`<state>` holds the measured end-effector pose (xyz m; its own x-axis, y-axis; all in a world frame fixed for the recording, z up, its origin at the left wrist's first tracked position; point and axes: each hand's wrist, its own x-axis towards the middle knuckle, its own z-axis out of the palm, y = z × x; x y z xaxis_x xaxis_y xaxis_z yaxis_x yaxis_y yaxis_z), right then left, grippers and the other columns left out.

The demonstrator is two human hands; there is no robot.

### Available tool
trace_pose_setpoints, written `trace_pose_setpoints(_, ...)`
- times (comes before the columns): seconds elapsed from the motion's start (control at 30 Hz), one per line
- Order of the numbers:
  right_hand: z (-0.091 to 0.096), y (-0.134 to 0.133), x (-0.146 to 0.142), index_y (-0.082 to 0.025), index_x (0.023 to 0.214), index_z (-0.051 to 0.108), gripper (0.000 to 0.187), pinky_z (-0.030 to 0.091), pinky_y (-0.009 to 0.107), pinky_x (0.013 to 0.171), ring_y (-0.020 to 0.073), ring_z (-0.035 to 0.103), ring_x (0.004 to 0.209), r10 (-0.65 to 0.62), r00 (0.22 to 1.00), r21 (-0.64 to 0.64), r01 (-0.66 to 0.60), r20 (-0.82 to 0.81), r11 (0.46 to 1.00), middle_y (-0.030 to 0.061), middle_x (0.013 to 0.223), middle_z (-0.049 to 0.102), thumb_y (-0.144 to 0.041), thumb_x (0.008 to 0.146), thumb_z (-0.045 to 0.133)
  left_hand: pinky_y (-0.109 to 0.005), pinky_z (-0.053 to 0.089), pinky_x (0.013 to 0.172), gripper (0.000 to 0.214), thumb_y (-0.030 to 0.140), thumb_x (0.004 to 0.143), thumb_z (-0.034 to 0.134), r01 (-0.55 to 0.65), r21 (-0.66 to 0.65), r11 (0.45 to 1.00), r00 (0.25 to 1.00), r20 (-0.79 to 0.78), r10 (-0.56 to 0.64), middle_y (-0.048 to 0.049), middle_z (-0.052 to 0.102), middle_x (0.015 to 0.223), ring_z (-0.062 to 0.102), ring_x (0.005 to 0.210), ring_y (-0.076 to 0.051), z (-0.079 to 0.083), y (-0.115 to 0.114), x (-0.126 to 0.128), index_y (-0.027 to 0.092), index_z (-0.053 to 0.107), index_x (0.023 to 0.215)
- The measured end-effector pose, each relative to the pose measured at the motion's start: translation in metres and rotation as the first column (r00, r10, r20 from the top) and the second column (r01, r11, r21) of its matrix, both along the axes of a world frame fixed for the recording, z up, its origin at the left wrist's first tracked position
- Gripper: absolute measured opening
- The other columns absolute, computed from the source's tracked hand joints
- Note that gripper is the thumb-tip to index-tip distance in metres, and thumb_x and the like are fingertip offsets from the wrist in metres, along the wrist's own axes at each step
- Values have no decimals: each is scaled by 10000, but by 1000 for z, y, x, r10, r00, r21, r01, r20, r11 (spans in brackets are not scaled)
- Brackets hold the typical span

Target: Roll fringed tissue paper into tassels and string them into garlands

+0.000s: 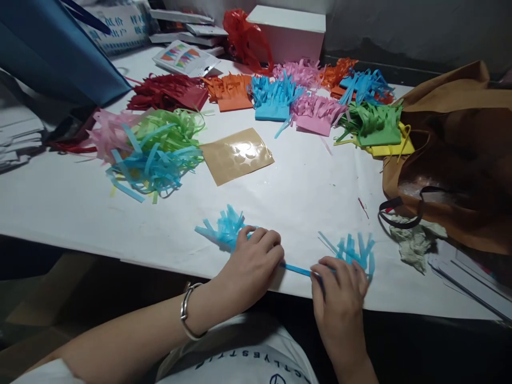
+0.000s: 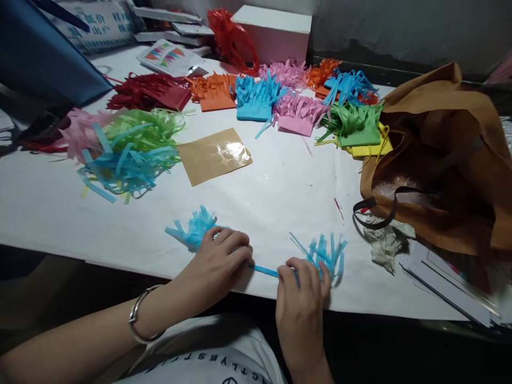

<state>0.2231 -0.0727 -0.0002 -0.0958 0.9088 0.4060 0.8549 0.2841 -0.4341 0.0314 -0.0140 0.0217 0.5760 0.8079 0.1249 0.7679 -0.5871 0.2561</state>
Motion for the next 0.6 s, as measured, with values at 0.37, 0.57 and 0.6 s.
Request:
trace_pose_setpoints(0.37,1,-5,5,-181,968,633,125,302,450,1045,168,606,858,275,958,28,-278,78,960,21,878,677,-146,995,516,-408,328,886,170,112,962,489,201,108,974,972,102,-212,-35,634,861,536,817,-193,-17,-21,-6,172,614,864)
trace_pose_setpoints(0.57,0,-17,11,-162,938,642,141,345,443,978,177,650,826,337,928,92,-354,158,931,33,862,703,-95,973,523,-369,360,796,175,99,957,468,124,74,989,961,241,-139,-40,649,858,553,774,-173,-17,-52,-4,164,612,881)
trace_pose_setpoints(0.6,0,-20,12,-153,940,644,131,359,439,962,179,660,822,339,928,136,-360,156,923,36,861,711,-81,962,537,-366,372,795,166,105,956,480,114,26,993,950,290,-117,-47,652,872,558,781,-172,-13,-57,-4,163,621,890)
